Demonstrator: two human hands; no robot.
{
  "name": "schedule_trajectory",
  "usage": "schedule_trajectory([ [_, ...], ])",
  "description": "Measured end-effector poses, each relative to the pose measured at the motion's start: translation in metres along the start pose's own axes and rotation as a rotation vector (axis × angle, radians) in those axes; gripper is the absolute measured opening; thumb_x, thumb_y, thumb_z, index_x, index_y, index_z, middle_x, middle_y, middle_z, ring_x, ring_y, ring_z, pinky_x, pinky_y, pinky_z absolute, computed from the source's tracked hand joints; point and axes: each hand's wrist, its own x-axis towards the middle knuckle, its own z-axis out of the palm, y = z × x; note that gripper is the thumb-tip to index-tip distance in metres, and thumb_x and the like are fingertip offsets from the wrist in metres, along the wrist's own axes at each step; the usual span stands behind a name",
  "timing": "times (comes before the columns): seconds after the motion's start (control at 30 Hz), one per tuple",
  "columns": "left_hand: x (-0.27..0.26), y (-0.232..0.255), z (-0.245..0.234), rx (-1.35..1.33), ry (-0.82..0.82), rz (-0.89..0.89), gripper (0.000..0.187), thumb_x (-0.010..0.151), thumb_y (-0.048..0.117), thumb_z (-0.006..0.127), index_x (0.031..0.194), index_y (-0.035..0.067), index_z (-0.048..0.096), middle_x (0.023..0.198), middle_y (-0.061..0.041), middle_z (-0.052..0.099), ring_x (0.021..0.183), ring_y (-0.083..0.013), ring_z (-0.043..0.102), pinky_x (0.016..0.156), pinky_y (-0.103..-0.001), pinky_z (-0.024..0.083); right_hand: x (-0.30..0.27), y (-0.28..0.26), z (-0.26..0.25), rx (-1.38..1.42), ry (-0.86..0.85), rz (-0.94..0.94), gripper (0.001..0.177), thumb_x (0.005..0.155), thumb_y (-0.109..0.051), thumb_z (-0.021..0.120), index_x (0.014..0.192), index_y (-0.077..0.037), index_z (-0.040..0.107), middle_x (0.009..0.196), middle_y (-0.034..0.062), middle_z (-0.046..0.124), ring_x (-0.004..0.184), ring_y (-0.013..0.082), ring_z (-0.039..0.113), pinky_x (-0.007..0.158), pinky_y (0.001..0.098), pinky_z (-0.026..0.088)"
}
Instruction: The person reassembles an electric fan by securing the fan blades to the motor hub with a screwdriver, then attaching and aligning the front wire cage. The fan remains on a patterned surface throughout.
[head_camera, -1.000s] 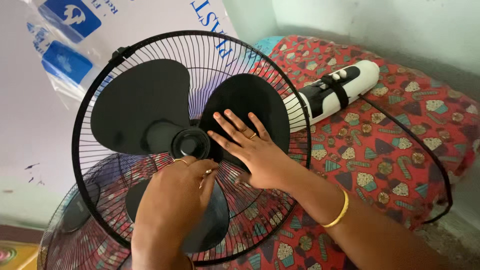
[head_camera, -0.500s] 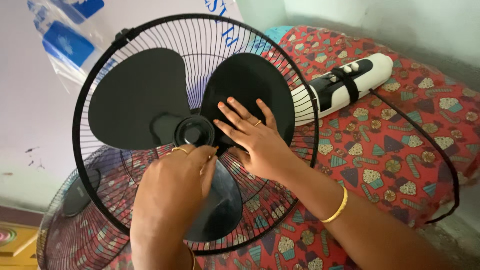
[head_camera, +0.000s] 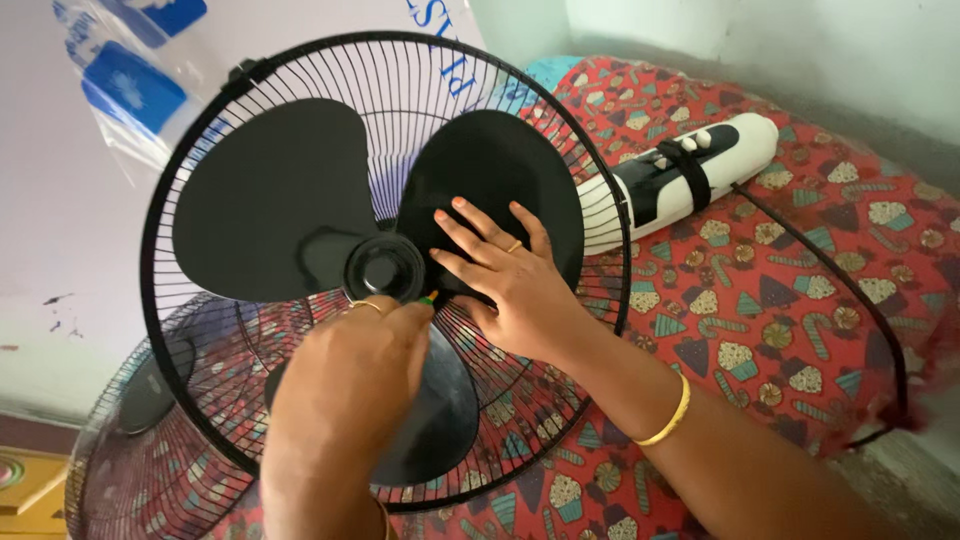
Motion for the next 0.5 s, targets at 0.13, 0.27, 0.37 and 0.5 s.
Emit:
schedule_trajectory([
  [0.13, -0.003, -0.005, 0.001, -0.031, 0.023, 0.018, 0.017, 0.090, 0.020, 0.065, 0.096, 0.007, 0.076, 0.083, -0.012, 0.071, 0.075, -0.0317, 0.072, 0.063, -0.042, 0.057, -0.003, 0.001, 0.001, -0.019, 0.027, -0.015, 0.048, 0.083, -0.015, 0.079, 0.129, -0.015, 0.068, 0.160, 0.0040, 0.046, 0.153, 0.0210, 0.034, 0.123, 0.0569, 0.018],
  [0.27, -0.004, -0.002, 0.004, 0.001, 0.037, 0.021, 0.017, 0.090, 0.019, 0.065, 0.097, 0.008, 0.076, 0.082, -0.012, 0.071, 0.076, -0.0316, 0.072, 0.064, -0.042, 0.057, -0.003, 0.001, -0.001, 0.000, 0.030, -0.023, 0.044, 0.085, -0.016, 0.078, 0.128, -0.015, 0.069, 0.157, 0.0047, 0.049, 0.152, 0.0224, 0.035, 0.122, 0.0570, 0.019],
  [0.37, -0.003, 0.001, 0.004, 0.007, 0.037, 0.006, 0.017, 0.090, 0.019, 0.066, 0.097, 0.008, 0.076, 0.082, -0.012, 0.071, 0.076, -0.0316, 0.072, 0.064, -0.042, 0.057, -0.004, 0.000, -0.002, -0.003, 0.036, -0.018, 0.042, 0.085, -0.016, 0.078, 0.127, -0.015, 0.069, 0.156, 0.0046, 0.051, 0.152, 0.0225, 0.036, 0.122, 0.0565, 0.020],
  [0.5, 0.002, 0.006, 0.002, -0.023, 0.036, -0.009, 0.018, 0.090, 0.021, 0.066, 0.098, 0.008, 0.077, 0.081, -0.011, 0.072, 0.075, -0.0307, 0.072, 0.064, -0.042, 0.057, -0.003, -0.001, 0.000, -0.007, 0.068, -0.023, 0.040, 0.087, -0.016, 0.078, 0.126, -0.015, 0.070, 0.155, 0.0041, 0.052, 0.152, 0.0229, 0.037, 0.122, 0.0567, 0.021],
])
